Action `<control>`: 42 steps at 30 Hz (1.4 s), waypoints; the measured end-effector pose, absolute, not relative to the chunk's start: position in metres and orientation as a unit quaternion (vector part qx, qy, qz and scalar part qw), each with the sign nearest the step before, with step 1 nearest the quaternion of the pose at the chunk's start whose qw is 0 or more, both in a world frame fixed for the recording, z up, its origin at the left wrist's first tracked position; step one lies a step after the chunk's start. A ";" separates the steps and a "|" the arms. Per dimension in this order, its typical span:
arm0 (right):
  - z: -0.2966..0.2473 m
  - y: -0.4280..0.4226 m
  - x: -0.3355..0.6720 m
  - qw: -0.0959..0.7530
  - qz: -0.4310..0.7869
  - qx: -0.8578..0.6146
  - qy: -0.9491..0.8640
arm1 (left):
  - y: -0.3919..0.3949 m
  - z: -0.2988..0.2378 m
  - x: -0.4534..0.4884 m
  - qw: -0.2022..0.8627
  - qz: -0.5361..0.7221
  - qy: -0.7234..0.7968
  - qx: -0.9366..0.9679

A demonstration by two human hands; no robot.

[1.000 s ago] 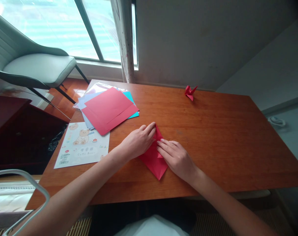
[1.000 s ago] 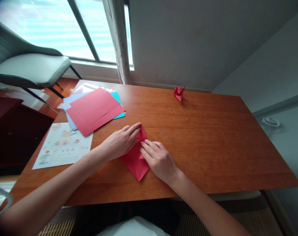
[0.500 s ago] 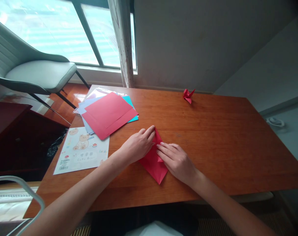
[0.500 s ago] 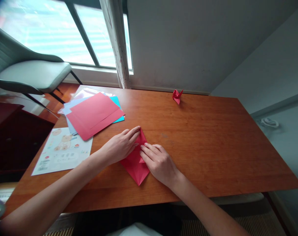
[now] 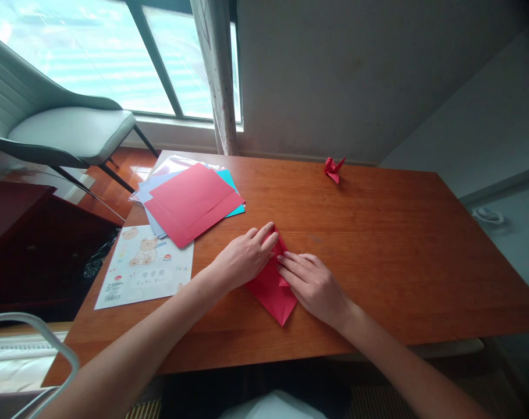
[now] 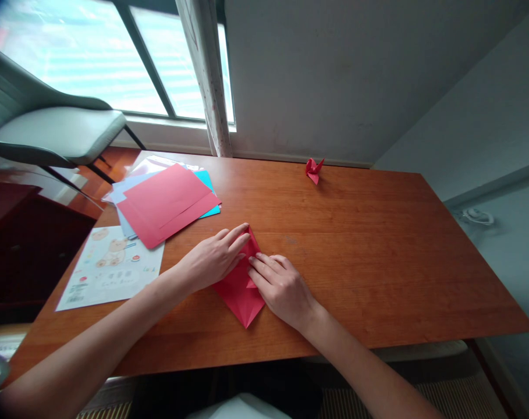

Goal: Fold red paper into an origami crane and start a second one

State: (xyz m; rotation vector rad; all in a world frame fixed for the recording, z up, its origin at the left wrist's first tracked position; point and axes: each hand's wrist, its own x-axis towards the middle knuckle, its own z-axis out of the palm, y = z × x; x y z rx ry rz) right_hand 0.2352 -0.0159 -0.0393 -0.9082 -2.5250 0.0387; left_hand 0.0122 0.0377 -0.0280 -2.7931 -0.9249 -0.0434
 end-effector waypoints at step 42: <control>-0.019 0.038 0.231 0.299 0.204 -0.426 -0.829 | 0.035 -0.011 0.010 -0.034 -0.001 -0.373 -0.927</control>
